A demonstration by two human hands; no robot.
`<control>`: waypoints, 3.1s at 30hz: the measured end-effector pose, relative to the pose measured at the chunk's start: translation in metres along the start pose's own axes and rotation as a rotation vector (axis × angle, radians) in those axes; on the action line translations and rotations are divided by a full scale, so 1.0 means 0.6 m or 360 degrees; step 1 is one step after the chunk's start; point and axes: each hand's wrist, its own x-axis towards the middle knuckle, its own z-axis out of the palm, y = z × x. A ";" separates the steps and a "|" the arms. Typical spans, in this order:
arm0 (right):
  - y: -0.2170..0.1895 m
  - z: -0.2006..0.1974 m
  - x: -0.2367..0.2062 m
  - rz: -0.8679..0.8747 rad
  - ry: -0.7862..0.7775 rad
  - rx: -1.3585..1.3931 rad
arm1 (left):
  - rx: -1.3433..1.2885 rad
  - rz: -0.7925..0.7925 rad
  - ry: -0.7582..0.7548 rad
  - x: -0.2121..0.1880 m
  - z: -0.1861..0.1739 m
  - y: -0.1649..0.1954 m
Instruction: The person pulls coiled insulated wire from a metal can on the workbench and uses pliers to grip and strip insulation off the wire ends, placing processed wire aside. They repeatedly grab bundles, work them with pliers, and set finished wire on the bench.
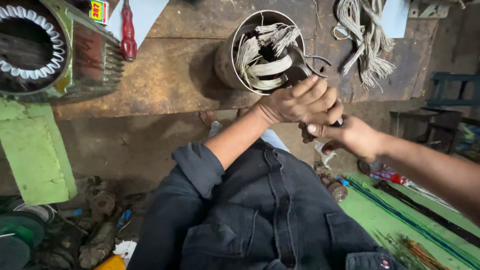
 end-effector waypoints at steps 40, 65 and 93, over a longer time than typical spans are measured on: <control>-0.068 0.021 -0.023 -0.0812 0.1438 -0.1350 | -0.0982 -0.1135 -0.0631 0.003 -0.135 -0.132; -0.021 0.013 -0.016 -0.0775 -0.0243 0.0222 | -0.0922 -0.1210 -0.0576 -0.007 -0.125 -0.111; 0.059 0.083 0.152 -0.1633 -0.0044 0.0123 | -0.0946 -0.1204 -0.0602 -0.018 -0.123 -0.115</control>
